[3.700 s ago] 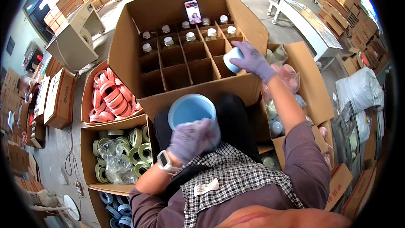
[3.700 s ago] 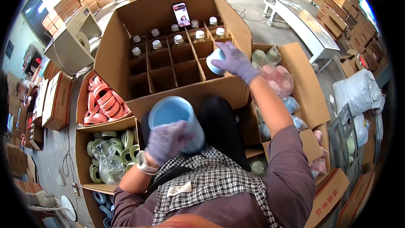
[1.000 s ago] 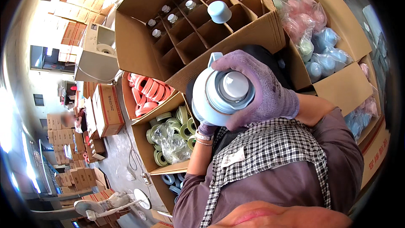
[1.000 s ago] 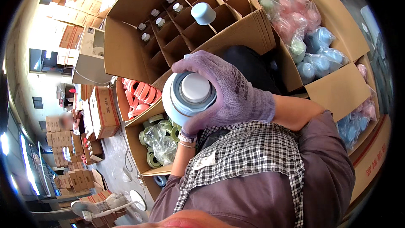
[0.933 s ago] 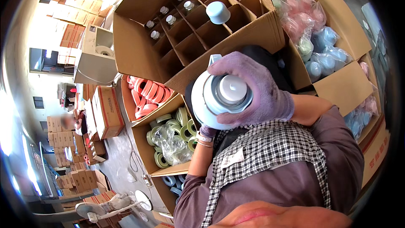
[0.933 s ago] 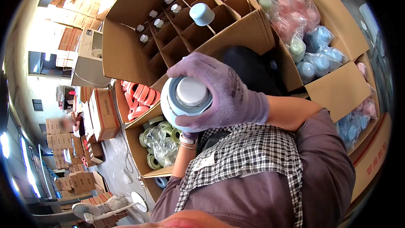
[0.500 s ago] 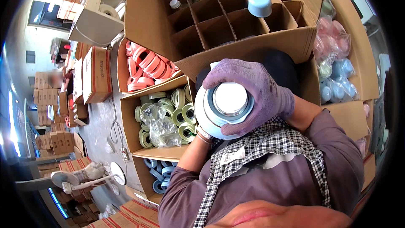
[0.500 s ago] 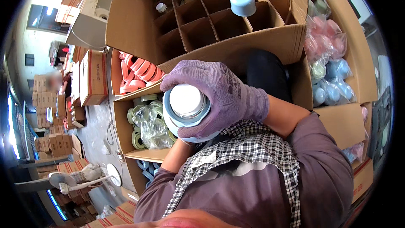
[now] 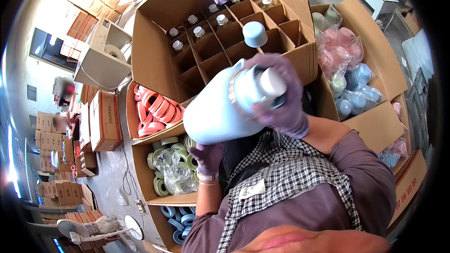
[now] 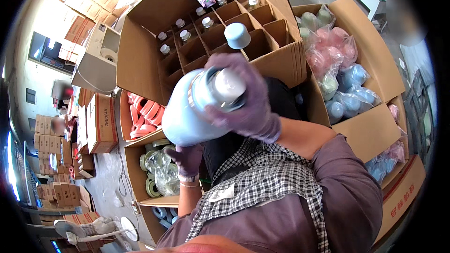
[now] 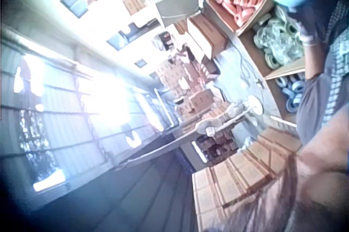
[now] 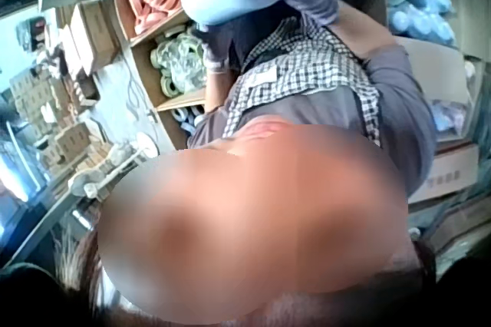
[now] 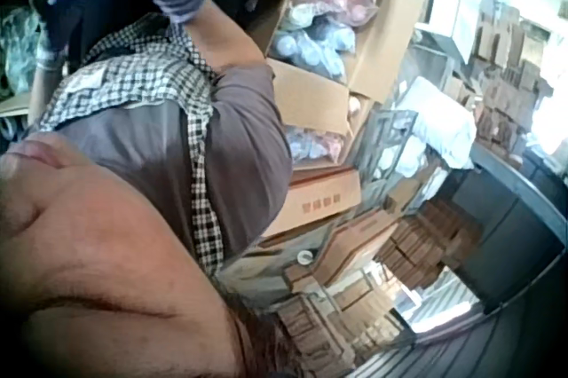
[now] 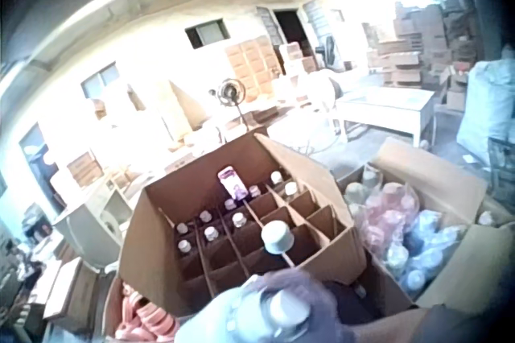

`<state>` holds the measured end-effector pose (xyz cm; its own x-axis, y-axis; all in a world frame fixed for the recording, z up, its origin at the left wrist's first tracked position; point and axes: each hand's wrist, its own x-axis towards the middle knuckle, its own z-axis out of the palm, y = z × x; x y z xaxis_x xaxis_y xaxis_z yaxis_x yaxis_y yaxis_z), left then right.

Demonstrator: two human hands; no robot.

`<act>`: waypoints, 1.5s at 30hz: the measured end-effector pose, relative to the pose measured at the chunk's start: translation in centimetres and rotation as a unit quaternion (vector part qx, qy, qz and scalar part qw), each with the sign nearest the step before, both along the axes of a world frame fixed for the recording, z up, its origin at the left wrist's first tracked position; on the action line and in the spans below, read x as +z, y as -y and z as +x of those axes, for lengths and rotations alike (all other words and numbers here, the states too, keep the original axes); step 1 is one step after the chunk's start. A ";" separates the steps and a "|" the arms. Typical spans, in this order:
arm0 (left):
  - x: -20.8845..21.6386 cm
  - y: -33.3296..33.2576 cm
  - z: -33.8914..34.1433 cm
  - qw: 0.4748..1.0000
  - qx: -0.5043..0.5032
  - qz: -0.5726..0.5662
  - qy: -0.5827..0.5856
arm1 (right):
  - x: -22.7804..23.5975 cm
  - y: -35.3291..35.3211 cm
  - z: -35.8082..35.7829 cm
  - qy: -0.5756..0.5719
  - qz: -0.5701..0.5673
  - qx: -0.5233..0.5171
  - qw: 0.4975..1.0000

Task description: The person assembles pink and blue thermos bottles by inserting the inner liner into the outer shell, screwing on the lid, and placing the completed unit into a clear plastic bag. The person then places the packaged thermos into a compartmentalized cardboard box.

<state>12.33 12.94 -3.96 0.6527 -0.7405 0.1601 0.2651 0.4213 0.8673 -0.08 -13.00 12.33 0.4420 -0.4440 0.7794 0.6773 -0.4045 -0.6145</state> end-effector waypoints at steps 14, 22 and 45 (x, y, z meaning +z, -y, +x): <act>-5.4 -9.6 1.4 0.927 0.115 -0.144 -0.326 | -3.9 18.2 11.5 -0.544 -0.464 -0.172 0.678; 0.4 -6.2 0.4 0.965 0.241 -0.021 -0.102 | -2.9 4.3 0.8 -0.132 -0.445 0.057 0.884; 13.7 4.3 -0.7 0.770 -0.029 0.283 0.571 | -10.9 4.2 -5.0 -0.285 0.046 0.052 0.956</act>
<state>11.66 8.61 9.71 0.2881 -0.9254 0.2464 -0.8031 -0.0934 0.5884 -5.12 -17.15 1.44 0.8293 -0.4293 0.3578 0.2553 -0.2785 -0.9259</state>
